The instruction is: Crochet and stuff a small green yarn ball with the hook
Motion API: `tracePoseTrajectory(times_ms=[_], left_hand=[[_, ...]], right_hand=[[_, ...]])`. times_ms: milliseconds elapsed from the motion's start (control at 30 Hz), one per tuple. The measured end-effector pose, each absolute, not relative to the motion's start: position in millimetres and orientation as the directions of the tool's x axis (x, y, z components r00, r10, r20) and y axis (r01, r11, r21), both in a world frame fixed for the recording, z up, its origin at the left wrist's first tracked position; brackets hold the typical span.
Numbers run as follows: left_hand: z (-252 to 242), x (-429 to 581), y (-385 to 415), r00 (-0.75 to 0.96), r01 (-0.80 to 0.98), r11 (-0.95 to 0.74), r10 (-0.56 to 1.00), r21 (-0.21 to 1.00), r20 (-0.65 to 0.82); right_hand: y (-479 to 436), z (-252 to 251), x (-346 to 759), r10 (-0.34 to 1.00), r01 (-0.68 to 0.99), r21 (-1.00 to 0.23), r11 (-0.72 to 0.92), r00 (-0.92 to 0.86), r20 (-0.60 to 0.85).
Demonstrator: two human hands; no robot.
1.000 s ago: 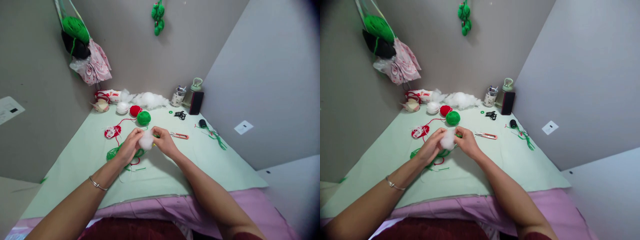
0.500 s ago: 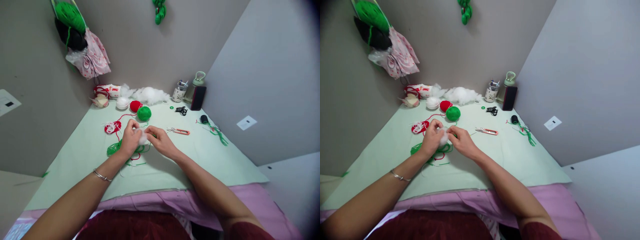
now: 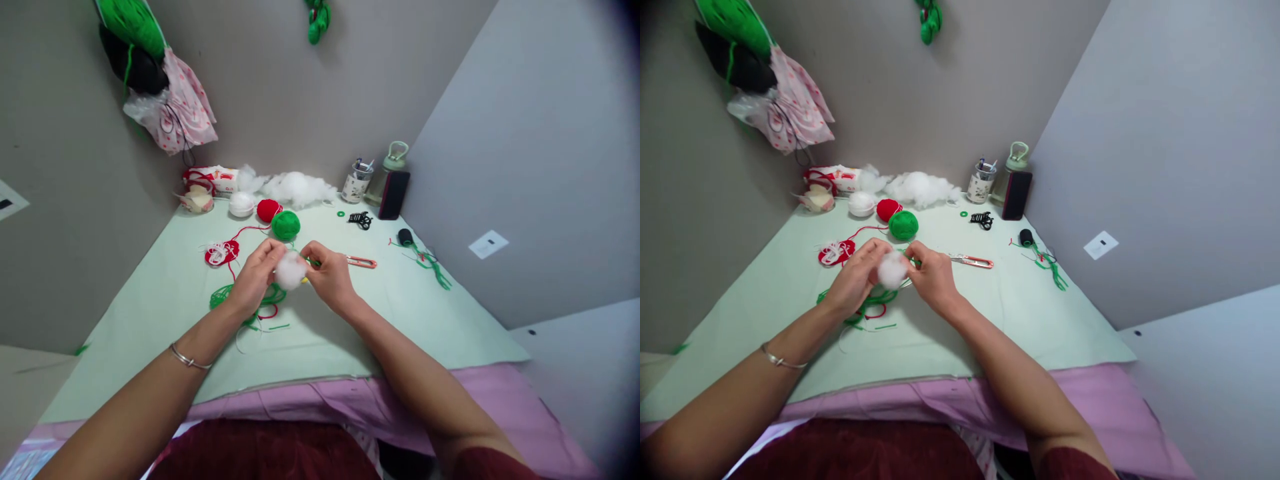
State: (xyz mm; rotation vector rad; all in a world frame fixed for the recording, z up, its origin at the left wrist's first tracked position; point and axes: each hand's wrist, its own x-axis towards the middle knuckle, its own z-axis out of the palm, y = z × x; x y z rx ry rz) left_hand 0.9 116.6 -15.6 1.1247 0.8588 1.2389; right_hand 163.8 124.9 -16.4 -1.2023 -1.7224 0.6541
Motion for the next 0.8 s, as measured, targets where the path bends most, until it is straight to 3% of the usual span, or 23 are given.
tracePoseTrajectory(times_ms=[200, 400, 600, 800], left_hand=[[-21, -4, 123, 0.185, -0.247, 0.012, 0.982, 0.969, 0.035], [-29, -1, 128, -0.001, -0.235, -0.048, 0.999, 0.971, 0.050], [-26, 6, 126, 0.062, -0.326, 0.068, 0.997, 0.943, -0.051], [-20, 8, 120, 0.151, -0.385, 0.129, 0.986, 0.914, -0.075]], right_hand=[[116, -6, 169, 0.866, 0.426, -0.757, 0.496, -0.306, 0.395], [112, -3, 166, 0.845, 0.379, -0.792, 0.478, -0.446, 0.297], [125, -5, 174, 0.817, 0.437, -0.710, 0.552, -0.452, 0.357], [129, -9, 172, 0.875, 0.345, -0.825, 0.449, -0.359, 0.326]])
